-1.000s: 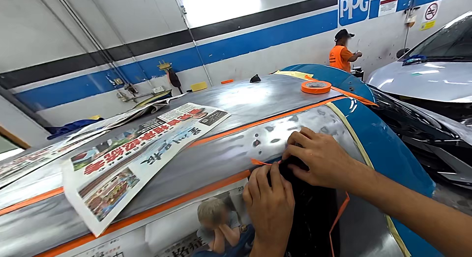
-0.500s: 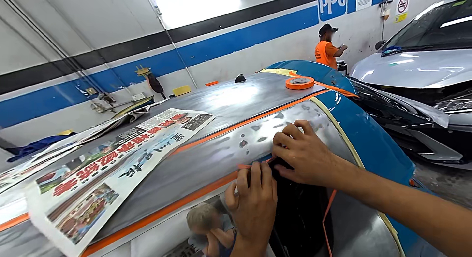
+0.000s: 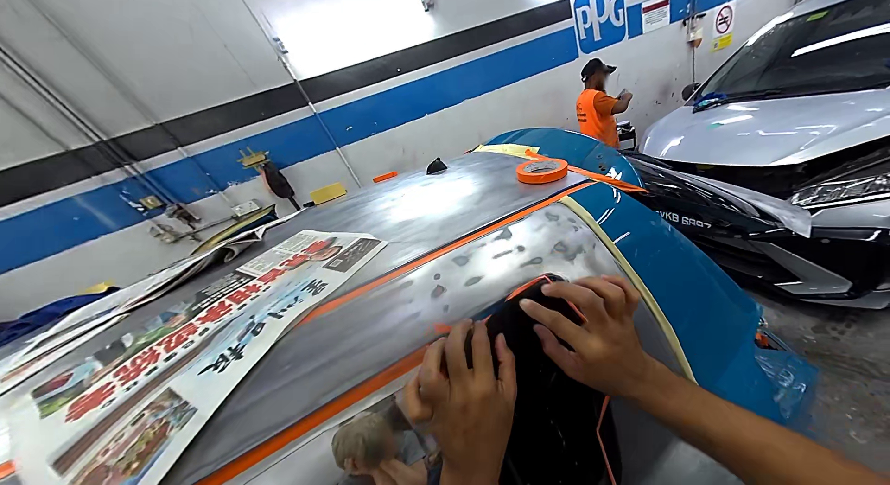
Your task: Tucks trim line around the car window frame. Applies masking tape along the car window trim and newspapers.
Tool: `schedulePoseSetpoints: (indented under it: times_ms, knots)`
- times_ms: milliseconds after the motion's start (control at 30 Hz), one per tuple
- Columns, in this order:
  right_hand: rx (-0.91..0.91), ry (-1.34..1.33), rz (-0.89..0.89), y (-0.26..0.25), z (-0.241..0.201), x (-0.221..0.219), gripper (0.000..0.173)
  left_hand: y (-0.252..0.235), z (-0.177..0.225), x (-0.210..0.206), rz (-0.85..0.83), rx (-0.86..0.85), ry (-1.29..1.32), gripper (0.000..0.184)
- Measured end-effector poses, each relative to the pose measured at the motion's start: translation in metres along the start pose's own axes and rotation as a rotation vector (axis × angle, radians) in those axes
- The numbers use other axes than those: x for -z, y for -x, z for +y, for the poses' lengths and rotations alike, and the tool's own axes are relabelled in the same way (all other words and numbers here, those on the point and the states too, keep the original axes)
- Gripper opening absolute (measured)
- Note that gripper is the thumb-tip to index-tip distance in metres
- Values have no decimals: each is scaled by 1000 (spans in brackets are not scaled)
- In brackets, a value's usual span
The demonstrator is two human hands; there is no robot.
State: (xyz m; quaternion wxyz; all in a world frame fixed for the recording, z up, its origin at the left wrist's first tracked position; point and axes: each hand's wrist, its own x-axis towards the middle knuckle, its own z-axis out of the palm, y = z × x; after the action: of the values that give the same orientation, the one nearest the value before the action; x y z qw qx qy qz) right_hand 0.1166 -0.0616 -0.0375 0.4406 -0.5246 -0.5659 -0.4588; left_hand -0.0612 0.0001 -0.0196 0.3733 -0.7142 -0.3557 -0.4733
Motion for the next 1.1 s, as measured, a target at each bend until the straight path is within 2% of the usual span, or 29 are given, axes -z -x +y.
schedulePoseSetpoints:
  times_ms: [67, 133, 267, 367, 500, 600, 767, 967, 1100]
  knots:
    - [-58, -33, -12, 14, -4, -1, 25, -2, 0, 0, -22, -6, -7, 33]
    - [-102, -12, -104, 16, -12, -5, 33, -1, 0, 1, -47, 22, -7, 33]
    - [-218, 220, -223, 9, -33, -11, 51, 5, 7, 6, -59, 141, -1, 34]
    - [-264, 290, -199, 16, -39, -10, 55, 5, 11, 5, -53, 193, 21, 37]
    - [-181, 176, -88, 23, -41, -5, 38, 4, 7, 7, -19, 207, 46, 34]
    - [-74, 46, -158, 10, -46, -7, 38, 6, -1, 1, 38, 124, 57, 32]
    - [-25, -51, -241, -10, -47, -18, 34, 10, -17, 3, -8, -46, 0, 37]
    - [65, -130, -261, -28, -40, -25, 23, 10, -17, 10, -26, -42, -24, 36]
    - [125, -164, -344, -37, -40, -19, 22, 13, -10, 16, -92, -37, -78, 38]
